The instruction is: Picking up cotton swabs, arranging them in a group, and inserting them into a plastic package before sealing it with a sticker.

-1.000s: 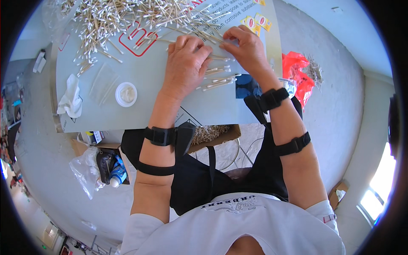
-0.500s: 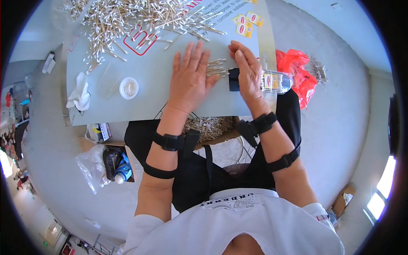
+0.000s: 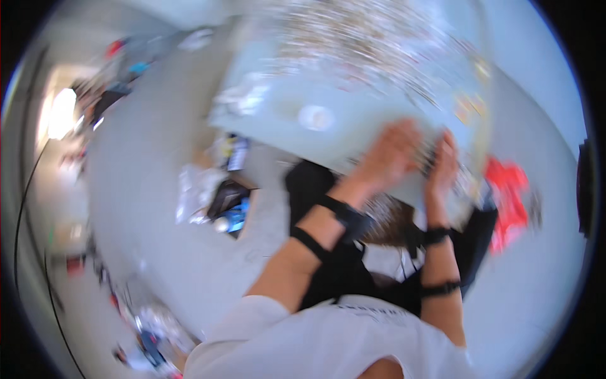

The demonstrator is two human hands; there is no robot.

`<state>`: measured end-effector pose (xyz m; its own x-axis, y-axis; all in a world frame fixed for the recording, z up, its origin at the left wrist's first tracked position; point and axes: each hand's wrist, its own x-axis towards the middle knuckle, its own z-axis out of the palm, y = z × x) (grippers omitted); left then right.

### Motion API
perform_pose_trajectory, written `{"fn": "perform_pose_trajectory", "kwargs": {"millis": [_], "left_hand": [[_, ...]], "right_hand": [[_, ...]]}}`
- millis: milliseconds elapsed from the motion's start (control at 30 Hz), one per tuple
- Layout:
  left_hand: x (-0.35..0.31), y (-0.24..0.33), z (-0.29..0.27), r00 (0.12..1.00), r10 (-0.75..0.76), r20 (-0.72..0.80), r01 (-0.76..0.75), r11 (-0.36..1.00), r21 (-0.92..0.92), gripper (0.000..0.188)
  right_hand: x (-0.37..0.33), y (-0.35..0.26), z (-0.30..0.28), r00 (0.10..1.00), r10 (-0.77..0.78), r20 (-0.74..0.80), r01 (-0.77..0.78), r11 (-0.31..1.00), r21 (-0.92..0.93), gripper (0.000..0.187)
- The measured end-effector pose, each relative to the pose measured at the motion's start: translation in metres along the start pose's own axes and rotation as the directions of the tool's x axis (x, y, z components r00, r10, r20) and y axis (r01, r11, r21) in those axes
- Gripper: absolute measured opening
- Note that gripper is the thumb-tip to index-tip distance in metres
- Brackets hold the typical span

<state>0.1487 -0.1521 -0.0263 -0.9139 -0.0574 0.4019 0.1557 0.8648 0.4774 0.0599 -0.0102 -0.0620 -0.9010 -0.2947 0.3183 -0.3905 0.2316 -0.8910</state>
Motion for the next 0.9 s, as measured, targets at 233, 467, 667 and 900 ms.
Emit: {"fn": "perform_pose_trajectory", "kwargs": {"millis": [233,467,667,900], "left_hand": [[0.01,0.016,0.034,0.899,-0.327,-0.292,0.258,0.933,-0.25,0.059],[0.025,0.014,0.03,0.934,-0.295,-0.202,0.22,0.92,-0.324,0.051],[0.034,0.021,0.033,0.978,-0.159,-0.136,0.115,0.953,-0.281,0.048],[0.035,0.034,0.052,0.993,-0.028,-0.113,0.009,0.986,-0.164,0.053]], "right_hand": [[0.004,-0.004,-0.003,0.981,0.189,0.031,-0.185,0.892,0.412,0.043],[0.01,-0.023,0.005,0.969,0.225,0.102,-0.247,0.898,0.364,0.048],[0.014,-0.009,-0.003,0.939,0.334,0.076,-0.328,0.812,0.483,0.051],[0.007,-0.005,-0.014,0.924,0.382,0.004,-0.322,0.774,0.545,0.052]]}}
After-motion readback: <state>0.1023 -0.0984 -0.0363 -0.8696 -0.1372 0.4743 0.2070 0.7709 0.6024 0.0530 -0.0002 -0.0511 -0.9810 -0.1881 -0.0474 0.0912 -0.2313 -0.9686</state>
